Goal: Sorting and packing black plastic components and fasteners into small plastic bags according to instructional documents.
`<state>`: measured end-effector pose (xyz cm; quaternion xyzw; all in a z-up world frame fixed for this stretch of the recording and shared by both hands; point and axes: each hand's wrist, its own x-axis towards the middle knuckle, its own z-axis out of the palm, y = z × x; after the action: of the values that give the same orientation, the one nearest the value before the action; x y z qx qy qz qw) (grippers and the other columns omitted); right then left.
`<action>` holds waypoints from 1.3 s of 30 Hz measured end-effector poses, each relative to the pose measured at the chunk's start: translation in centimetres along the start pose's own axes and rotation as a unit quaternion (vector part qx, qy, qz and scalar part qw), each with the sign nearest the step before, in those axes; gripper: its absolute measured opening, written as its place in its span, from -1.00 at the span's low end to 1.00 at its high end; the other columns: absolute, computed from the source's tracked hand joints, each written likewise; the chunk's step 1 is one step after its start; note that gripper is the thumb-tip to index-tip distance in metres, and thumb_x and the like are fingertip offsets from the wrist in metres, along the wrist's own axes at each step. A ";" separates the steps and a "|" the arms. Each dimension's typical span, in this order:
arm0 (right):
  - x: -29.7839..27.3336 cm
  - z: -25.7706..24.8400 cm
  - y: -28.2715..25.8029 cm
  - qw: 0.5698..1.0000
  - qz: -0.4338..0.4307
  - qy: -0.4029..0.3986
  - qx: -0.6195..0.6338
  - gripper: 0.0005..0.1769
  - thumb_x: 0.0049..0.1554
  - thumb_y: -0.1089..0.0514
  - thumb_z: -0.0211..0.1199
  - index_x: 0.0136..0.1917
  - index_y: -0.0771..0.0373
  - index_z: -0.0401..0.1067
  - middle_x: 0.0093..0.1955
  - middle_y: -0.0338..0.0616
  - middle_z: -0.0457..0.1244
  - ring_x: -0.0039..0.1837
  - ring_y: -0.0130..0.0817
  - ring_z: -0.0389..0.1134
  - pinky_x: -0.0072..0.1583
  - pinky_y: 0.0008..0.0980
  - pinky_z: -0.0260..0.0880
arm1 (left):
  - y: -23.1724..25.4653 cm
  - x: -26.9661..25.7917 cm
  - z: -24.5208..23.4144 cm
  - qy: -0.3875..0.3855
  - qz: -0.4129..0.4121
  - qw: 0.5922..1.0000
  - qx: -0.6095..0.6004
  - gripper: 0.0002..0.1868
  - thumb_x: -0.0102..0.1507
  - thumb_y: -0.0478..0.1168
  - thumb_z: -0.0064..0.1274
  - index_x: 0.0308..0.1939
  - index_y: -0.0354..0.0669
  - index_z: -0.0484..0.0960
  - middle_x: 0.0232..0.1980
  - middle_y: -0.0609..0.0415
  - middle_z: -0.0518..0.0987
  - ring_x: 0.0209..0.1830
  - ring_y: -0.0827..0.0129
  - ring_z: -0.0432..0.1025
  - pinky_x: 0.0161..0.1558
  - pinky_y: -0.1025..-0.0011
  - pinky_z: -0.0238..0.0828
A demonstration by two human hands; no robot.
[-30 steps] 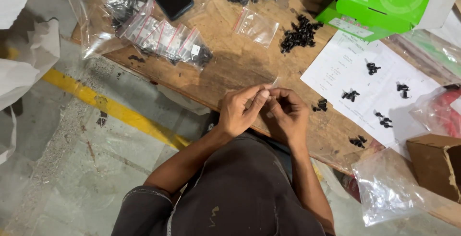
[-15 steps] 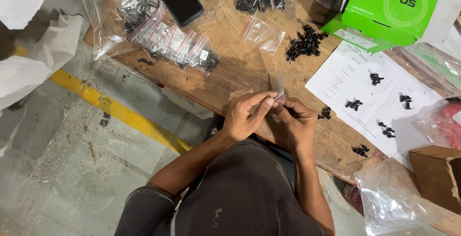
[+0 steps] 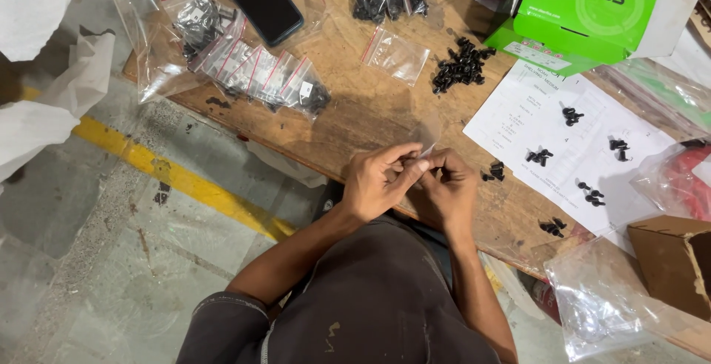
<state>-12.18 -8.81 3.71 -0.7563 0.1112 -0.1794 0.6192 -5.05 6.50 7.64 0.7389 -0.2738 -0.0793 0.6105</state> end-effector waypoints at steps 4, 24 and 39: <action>-0.2 0.5 0.3 0.996 -0.017 0.016 -0.087 -0.89 0.15 0.25 0.45 -0.15 0.25 0.52 -0.14 -0.30 0.38 -0.14 -0.61 0.33 -0.10 -0.56 0.40 | 0.3 0.6 0.0 0.037 0.006 0.998 0.044 -0.70 0.27 -0.17 0.26 0.02 -0.25 0.70 -0.21 -0.04 0.75 -0.32 0.34 0.69 -0.33 0.46 0.66; -0.4 0.9 -1.2 0.982 -0.023 0.133 -0.132 -0.94 0.28 0.29 0.25 -0.04 0.35 0.43 -0.25 -0.08 0.40 -0.31 -0.50 0.43 -0.26 -0.46 0.41 | -3.9 -0.3 1.8 0.113 0.110 0.972 0.175 -0.65 0.19 -0.35 0.29 0.05 -0.14 0.60 -0.25 0.15 0.67 -0.36 0.46 0.59 -0.30 0.49 0.59; 0.4 0.2 -2.5 0.989 0.106 0.085 -0.054 -0.89 0.15 0.31 0.32 -0.01 0.32 0.56 -0.22 -0.17 0.43 -0.28 -0.48 0.46 -0.24 -0.50 0.50 | 0.7 0.5 -0.1 -0.055 -0.002 0.957 0.285 -0.18 -0.09 -0.31 0.37 0.29 0.01 0.53 0.15 -0.15 0.46 0.17 0.02 0.36 0.15 -0.09 0.39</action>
<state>-11.89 -8.25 6.18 -0.7544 0.2530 -0.1701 0.5813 -4.76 6.25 8.42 0.8773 -0.3168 -0.0395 0.3584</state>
